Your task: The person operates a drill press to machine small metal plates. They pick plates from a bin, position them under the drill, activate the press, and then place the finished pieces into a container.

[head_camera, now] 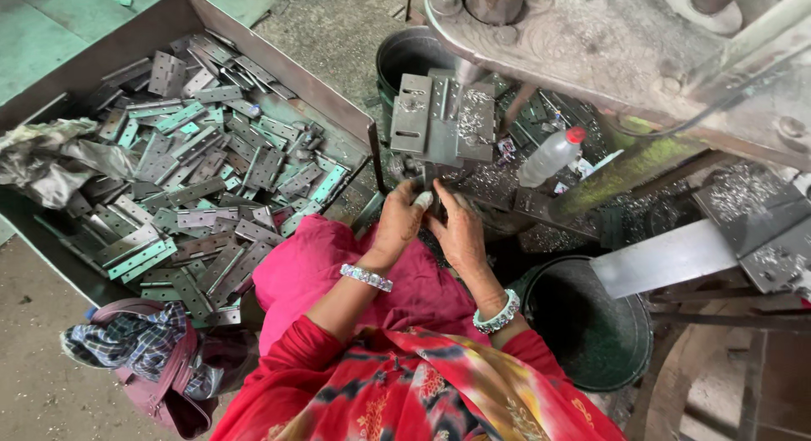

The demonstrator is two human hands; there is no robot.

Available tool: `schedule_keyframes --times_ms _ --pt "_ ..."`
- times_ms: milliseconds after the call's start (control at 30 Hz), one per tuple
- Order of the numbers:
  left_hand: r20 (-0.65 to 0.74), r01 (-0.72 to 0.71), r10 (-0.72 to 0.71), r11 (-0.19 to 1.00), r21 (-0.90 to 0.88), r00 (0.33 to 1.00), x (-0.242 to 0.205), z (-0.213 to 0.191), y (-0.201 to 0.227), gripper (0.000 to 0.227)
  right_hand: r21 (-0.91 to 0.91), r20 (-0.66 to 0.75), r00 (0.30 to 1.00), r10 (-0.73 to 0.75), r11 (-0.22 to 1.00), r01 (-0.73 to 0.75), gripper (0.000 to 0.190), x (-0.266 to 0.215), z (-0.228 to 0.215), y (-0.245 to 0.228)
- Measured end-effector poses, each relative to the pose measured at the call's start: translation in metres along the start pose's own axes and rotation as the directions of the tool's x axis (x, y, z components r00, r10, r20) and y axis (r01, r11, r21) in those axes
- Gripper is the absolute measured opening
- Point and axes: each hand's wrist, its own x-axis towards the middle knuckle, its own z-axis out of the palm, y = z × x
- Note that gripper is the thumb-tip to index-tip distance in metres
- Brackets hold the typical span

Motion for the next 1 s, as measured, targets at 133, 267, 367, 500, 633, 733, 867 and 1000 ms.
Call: schedule_keyframes --times_ms 133,267,367,500,633,733,867,1000 --pt "0.121 0.227 -0.218 0.972 -0.066 0.969 0.003 -0.008 -0.003 0.037 0.477 0.192 0.945 0.264 0.817 -0.325 0.066 -0.010 -0.008 0.027" --pt "0.077 0.366 -0.361 0.929 -0.064 0.929 0.009 -0.013 -0.004 0.038 0.785 0.297 0.911 0.287 0.470 -0.404 0.058 -0.011 -0.006 0.046" --pt "0.031 0.313 -0.312 0.941 -0.129 0.950 0.014 -0.008 -0.003 0.046 0.830 0.335 0.905 0.261 0.372 -0.415 0.058 -0.010 -0.002 0.051" --pt "0.015 0.223 -0.223 0.975 -0.008 0.975 0.006 -0.005 0.004 0.050 0.842 0.330 0.918 0.221 0.372 -0.392 0.063 -0.016 0.002 0.049" --pt "-0.033 0.272 -0.270 0.954 0.128 0.962 0.003 -0.006 0.019 0.053 0.868 0.355 0.912 0.208 0.290 -0.404 0.063 -0.013 -0.003 0.049" --pt "-0.057 0.305 -0.299 0.936 0.178 0.952 0.005 -0.007 0.013 0.052 0.874 0.378 0.904 0.201 0.244 -0.420 0.058 -0.015 -0.003 0.051" --pt "-0.011 0.257 -0.261 0.958 -0.127 0.965 0.016 -0.016 -0.019 0.045 0.896 0.367 0.895 0.255 0.164 -0.414 0.058 -0.012 0.006 0.048" --pt "0.013 0.269 -0.272 0.938 -0.219 0.962 0.034 -0.026 -0.048 0.039 0.825 0.334 0.872 0.358 0.336 -0.455 0.058 -0.008 0.000 0.047"
